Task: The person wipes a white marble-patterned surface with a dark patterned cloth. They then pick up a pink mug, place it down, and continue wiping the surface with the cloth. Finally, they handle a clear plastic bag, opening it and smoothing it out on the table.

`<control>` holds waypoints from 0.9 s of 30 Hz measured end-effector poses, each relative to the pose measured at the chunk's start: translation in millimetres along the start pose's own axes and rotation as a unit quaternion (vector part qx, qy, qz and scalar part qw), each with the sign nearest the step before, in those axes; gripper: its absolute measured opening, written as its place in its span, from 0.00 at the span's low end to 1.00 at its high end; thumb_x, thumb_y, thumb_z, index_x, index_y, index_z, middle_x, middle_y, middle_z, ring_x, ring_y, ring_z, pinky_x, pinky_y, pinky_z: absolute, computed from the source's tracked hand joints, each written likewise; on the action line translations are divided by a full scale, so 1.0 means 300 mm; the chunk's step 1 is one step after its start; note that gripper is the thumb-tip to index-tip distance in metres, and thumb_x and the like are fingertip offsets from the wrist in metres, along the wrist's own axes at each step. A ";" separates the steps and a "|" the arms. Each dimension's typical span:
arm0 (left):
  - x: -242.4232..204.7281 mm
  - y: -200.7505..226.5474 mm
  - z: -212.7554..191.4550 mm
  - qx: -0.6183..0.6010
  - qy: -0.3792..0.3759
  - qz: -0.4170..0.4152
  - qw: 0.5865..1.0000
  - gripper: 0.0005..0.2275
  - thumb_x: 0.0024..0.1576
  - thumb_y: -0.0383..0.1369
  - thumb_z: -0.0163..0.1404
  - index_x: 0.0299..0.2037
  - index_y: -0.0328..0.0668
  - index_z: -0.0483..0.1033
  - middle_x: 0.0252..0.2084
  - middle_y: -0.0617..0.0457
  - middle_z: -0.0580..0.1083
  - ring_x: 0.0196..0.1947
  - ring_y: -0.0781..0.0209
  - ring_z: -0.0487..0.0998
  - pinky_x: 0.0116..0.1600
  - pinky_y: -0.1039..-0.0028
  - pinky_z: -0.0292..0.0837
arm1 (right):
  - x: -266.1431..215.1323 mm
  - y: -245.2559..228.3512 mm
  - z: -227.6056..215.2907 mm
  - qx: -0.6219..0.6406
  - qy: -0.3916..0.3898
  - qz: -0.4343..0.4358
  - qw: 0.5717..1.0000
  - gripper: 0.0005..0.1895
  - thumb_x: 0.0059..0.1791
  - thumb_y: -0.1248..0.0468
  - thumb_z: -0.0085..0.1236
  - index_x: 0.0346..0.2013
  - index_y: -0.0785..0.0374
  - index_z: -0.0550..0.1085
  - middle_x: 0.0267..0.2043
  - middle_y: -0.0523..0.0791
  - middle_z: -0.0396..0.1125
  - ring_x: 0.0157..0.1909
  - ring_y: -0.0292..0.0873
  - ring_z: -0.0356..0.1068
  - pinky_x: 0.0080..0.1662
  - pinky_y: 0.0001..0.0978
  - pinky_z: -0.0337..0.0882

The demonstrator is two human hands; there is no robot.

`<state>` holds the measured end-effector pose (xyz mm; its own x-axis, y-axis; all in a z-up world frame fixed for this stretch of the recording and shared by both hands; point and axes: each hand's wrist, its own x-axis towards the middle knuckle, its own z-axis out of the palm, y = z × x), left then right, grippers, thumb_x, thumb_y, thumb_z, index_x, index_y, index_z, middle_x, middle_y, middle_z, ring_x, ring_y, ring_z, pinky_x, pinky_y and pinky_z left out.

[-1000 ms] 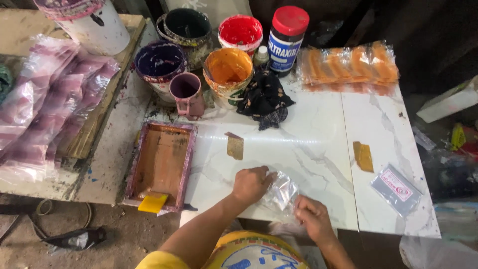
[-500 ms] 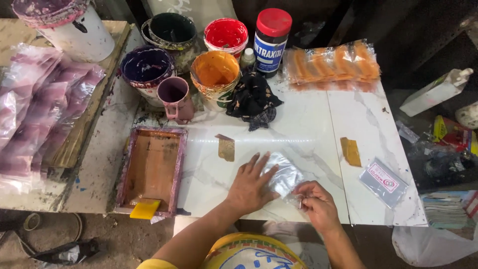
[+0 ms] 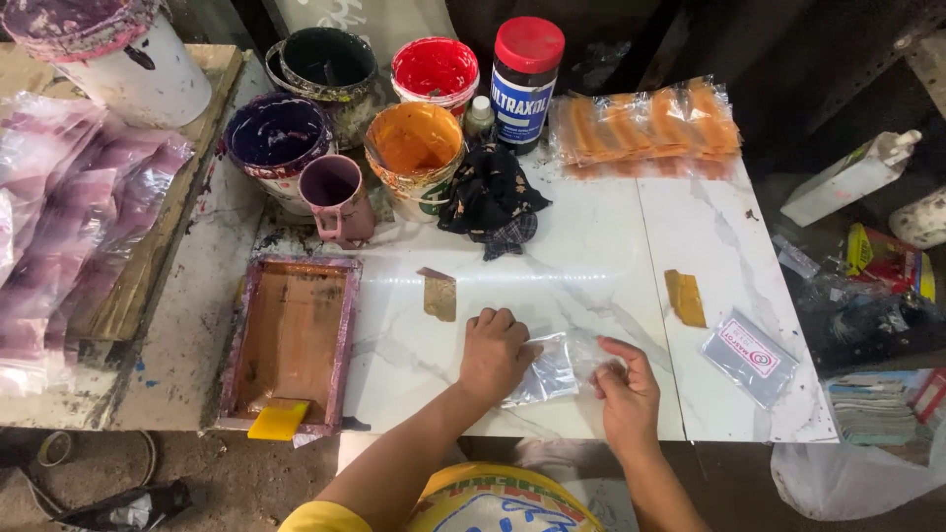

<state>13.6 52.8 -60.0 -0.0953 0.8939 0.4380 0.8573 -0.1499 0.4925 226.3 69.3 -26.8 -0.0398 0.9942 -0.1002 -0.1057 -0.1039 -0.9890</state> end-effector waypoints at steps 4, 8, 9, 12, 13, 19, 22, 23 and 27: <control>-0.028 -0.034 0.014 -0.045 0.018 -0.010 0.999 0.11 0.59 0.37 0.58 0.27 0.41 0.76 0.30 0.55 0.67 0.34 0.52 0.64 0.38 0.62 0.60 | 0.026 0.006 0.015 -0.053 0.039 0.016 0.998 0.17 0.52 0.73 0.54 0.55 0.60 0.74 0.32 0.44 0.62 0.35 0.36 0.61 0.44 0.31 0.71; -0.025 -0.043 0.001 -0.137 0.050 0.017 0.989 0.14 0.63 0.31 0.54 0.24 0.38 0.72 0.26 0.51 0.67 0.28 0.52 0.64 0.35 0.63 0.62 | 0.042 -0.004 0.029 -0.100 0.065 0.011 0.993 0.11 0.52 0.67 0.57 0.49 0.63 0.74 0.36 0.46 0.67 0.34 0.39 0.65 0.37 0.30 0.68; -0.031 -0.045 0.004 -0.151 0.042 0.005 0.988 0.15 0.64 0.32 0.52 0.23 0.39 0.70 0.25 0.51 0.67 0.28 0.52 0.66 0.35 0.64 0.64 | 0.030 -0.020 0.036 -0.122 0.071 0.010 0.990 0.10 0.53 0.63 0.57 0.47 0.64 0.75 0.35 0.46 0.68 0.34 0.39 0.66 0.36 0.30 0.69; -0.029 -0.046 -0.010 -0.162 0.024 -0.015 0.986 0.15 0.66 0.33 0.49 0.24 0.38 0.69 0.24 0.50 0.68 0.27 0.51 0.68 0.34 0.63 0.64 | 0.026 0.020 -0.006 -0.124 -0.023 -0.062 0.990 0.13 0.52 0.58 0.53 0.50 0.58 0.74 0.46 0.44 0.73 0.47 0.41 0.70 0.44 0.33 0.71; -0.031 -0.049 -0.003 -0.164 0.025 -0.016 0.986 0.15 0.66 0.33 0.49 0.24 0.38 0.69 0.24 0.50 0.68 0.27 0.51 0.68 0.34 0.63 0.64 | 0.026 0.017 -0.003 -0.126 -0.023 -0.062 0.990 0.13 0.52 0.58 0.53 0.50 0.58 0.74 0.46 0.44 0.73 0.47 0.41 0.70 0.44 0.33 0.71; -0.033 -0.054 0.006 -0.156 0.052 -0.015 0.986 0.16 0.65 0.32 0.49 0.23 0.39 0.68 0.22 0.51 0.67 0.25 0.53 0.67 0.31 0.64 0.64 | 0.046 0.042 -0.020 0.022 -0.072 -0.164 0.984 0.14 0.51 0.63 0.55 0.52 0.57 0.73 0.69 0.48 0.57 0.58 0.44 0.66 0.52 0.39 0.75; -0.033 -0.052 -0.004 -0.168 0.050 -0.005 0.985 0.17 0.66 0.32 0.48 0.23 0.39 0.68 0.22 0.51 0.67 0.26 0.53 0.67 0.32 0.65 0.65 | 0.022 0.003 0.009 -0.128 -0.055 -0.173 0.975 0.13 0.52 0.66 0.54 0.51 0.62 0.76 0.65 0.49 0.61 0.72 0.46 0.59 0.61 0.36 0.67; -0.031 -0.052 -0.006 -0.170 0.043 0.001 0.985 0.17 0.67 0.33 0.48 0.23 0.39 0.68 0.22 0.51 0.67 0.26 0.54 0.67 0.32 0.65 0.64 | 0.020 -0.014 0.024 -0.112 -0.014 -0.122 0.986 0.15 0.50 0.67 0.55 0.52 0.62 0.74 0.65 0.50 0.64 0.66 0.45 0.63 0.58 0.34 0.68; -0.029 -0.051 -0.014 -0.179 0.012 0.003 0.984 0.16 0.67 0.35 0.48 0.24 0.39 0.69 0.23 0.52 0.68 0.27 0.54 0.68 0.33 0.65 0.64 | 0.051 0.059 -0.007 -0.119 -0.020 -0.154 0.981 0.07 0.51 0.72 0.56 0.42 0.59 0.75 0.60 0.47 0.67 0.66 0.43 0.67 0.53 0.28 0.71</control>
<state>-0.8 45.7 -68.2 -0.1062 0.8835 0.4562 0.6249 -0.2976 0.7218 226.1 82.6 -46.1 -0.0826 0.9749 0.2065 0.1166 0.2152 -0.9696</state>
